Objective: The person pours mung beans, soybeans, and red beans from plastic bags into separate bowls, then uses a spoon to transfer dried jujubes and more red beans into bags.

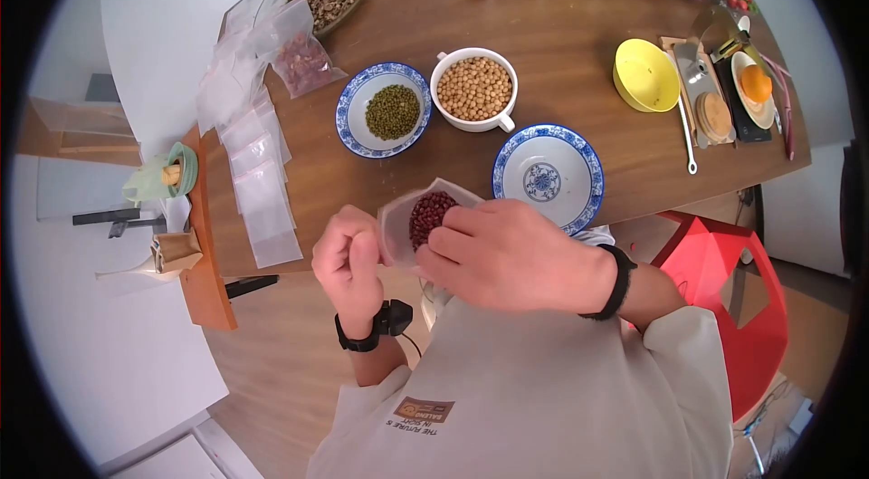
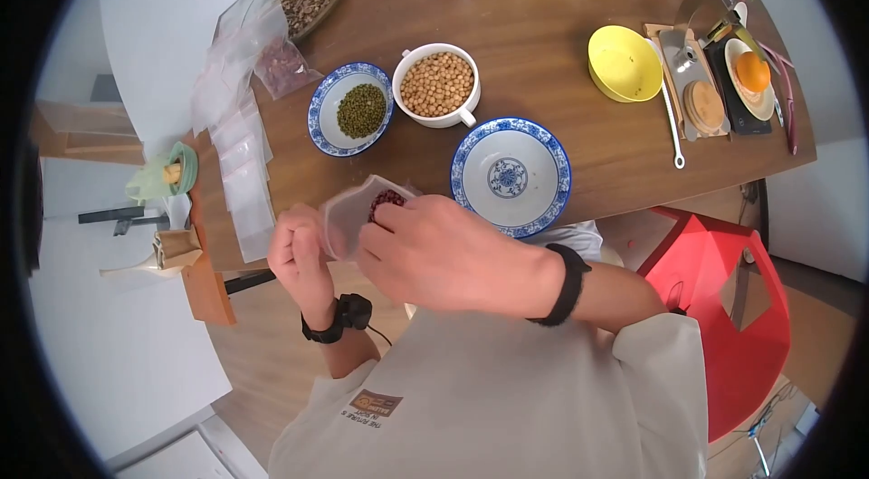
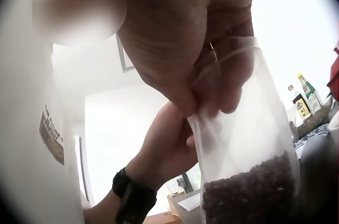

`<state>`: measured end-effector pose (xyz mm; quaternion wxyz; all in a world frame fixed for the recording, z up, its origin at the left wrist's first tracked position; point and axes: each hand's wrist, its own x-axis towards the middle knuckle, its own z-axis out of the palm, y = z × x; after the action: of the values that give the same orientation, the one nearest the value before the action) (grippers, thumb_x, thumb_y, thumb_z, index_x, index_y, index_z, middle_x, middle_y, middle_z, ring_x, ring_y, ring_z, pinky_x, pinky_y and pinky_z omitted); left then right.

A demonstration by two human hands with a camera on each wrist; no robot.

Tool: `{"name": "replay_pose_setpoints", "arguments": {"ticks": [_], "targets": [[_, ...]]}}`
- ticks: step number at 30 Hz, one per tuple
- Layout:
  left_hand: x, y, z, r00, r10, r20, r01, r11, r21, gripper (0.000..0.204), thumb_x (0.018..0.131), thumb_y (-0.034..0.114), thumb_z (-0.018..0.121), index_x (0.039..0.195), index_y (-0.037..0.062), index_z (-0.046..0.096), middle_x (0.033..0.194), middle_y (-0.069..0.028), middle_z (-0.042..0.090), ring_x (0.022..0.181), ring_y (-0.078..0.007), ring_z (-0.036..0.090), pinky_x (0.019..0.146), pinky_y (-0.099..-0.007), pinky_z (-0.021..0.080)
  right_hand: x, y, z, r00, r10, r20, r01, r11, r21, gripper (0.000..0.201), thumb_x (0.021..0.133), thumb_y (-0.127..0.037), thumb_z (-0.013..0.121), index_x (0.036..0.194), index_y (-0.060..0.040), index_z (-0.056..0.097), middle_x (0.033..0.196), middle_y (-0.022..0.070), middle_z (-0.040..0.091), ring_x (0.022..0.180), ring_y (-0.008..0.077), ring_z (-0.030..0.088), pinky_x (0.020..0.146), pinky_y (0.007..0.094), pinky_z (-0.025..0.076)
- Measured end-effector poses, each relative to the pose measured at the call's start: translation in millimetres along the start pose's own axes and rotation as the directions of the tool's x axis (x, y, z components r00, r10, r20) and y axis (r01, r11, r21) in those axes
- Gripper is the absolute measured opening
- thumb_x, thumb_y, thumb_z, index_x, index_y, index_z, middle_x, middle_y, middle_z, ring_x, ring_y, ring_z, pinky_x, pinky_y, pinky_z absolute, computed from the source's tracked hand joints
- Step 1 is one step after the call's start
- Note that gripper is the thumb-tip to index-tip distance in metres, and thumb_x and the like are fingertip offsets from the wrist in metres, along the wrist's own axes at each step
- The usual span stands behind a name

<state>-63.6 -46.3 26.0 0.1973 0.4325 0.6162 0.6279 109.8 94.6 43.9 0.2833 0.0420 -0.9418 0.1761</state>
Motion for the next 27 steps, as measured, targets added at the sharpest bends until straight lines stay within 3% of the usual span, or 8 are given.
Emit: {"name": "replay_pose_setpoints", "arguments": {"ticks": [4,6,10,12,19,21,25,27], "targets": [[-5,-28,-16,0.994,0.11,-0.005,-0.11,0.989,-0.098,0.042,0.093,0.035,0.072,0.108,-0.0007,0.058,0.106,-0.0122,0.058,0.084,-0.0166,0.058,0.073,-0.0297,0.048,16,4,-13,0.996,0.0,-0.087,-0.006,0.998,-0.068,0.016,0.084,-0.019,0.074,0.085,-0.011,0.061,0.073,-0.0003,0.049,0.064,0.0141,0.056,0.045,0.0289,0.042],[-11,-38,-24,0.983,0.04,0.18,-0.024,0.996,-0.092,0.082,0.08,0.059,0.08,0.131,-0.0004,0.054,0.131,-0.0161,0.053,0.111,-0.0259,0.059,0.092,-0.037,0.05,19,4,-22,0.992,0.062,-0.112,-0.065,0.997,-0.031,0.016,0.088,-0.023,0.075,0.087,-0.0124,0.063,0.078,-0.0022,0.055,0.063,0.0129,0.058,0.043,0.0286,0.042],[-25,-50,-19,0.929,-0.028,0.37,0.116,0.969,-0.22,0.106,0.067,0.053,0.093,0.146,0.0014,0.046,0.144,-0.0157,0.048,0.131,-0.0299,0.052,0.103,-0.0415,0.048,20,3,-27,0.987,0.072,-0.146,-0.071,0.997,0.013,0.013,0.085,-0.02,0.078,0.09,-0.0132,0.067,0.088,-0.0037,0.064,0.068,0.0111,0.063,0.044,0.0274,0.045],[-30,-51,-17,0.837,-0.233,0.495,0.261,0.965,0.013,0.114,0.062,0.033,0.1,0.153,0.0036,0.038,0.153,-0.0148,0.042,0.139,-0.0298,0.048,0.111,-0.0426,0.044,21,-1,-33,0.988,0.096,-0.123,-0.097,0.995,0.001,0.015,0.083,-0.018,0.079,0.093,-0.0116,0.071,0.098,-0.0033,0.068,0.075,0.011,0.067,0.047,0.0258,0.048],[-30,-77,16,0.912,-0.253,0.323,0.303,0.946,-0.116,0.114,0.061,0.017,0.099,0.154,0.0039,0.036,0.154,-0.0131,0.044,0.139,-0.0264,0.048,0.112,-0.0414,0.044,13,-3,-32,0.948,0.187,-0.258,-0.169,0.981,0.091,0.02,0.08,-0.014,0.081,0.095,-0.0063,0.072,0.102,0.0022,0.069,0.076,0.0146,0.068,0.051,0.0275,0.052],[-29,-85,15,0.933,-0.144,0.329,0.204,0.966,-0.156,0.111,0.062,0.015,0.098,0.153,0.0034,0.037,0.151,-0.0126,0.048,0.138,-0.0254,0.049,0.111,-0.0413,0.045,8,2,-35,0.924,0.206,-0.321,-0.172,0.976,0.13,0.02,0.079,-0.013,0.083,0.094,-0.0059,0.072,0.104,0.0039,0.069,0.074,0.0152,0.068,0.053,0.0285,0.053],[-37,-95,15,0.906,-0.158,0.392,0.216,0.97,-0.108,0.103,0.064,0.013,0.097,0.15,0.0027,0.041,0.148,-0.013,0.052,0.134,-0.0252,0.053,0.11,-0.0409,0.045,5,-3,-48,0.906,0.271,-0.326,-0.221,0.958,0.182,0.02,0.078,-0.013,0.083,0.093,-0.0061,0.072,0.105,0.0042,0.069,0.071,0.0161,0.068,0.055,0.029,0.054],[-43,-99,24,0.872,-0.275,0.405,0.37,0.912,-0.178,0.097,0.065,0.013,0.096,0.147,0.0022,0.045,0.146,-0.013,0.054,0.131,-0.0247,0.056,0.109,-0.0403,0.046,7,-7,-46,0.896,0.266,-0.356,-0.195,0.955,0.224,0.016,0.082,-0.011,0.078,0.089,-0.0065,0.065,0.098,-0.0019,0.062,0.08,0.0121,0.066,0.047,0.0267,0.053]]}}
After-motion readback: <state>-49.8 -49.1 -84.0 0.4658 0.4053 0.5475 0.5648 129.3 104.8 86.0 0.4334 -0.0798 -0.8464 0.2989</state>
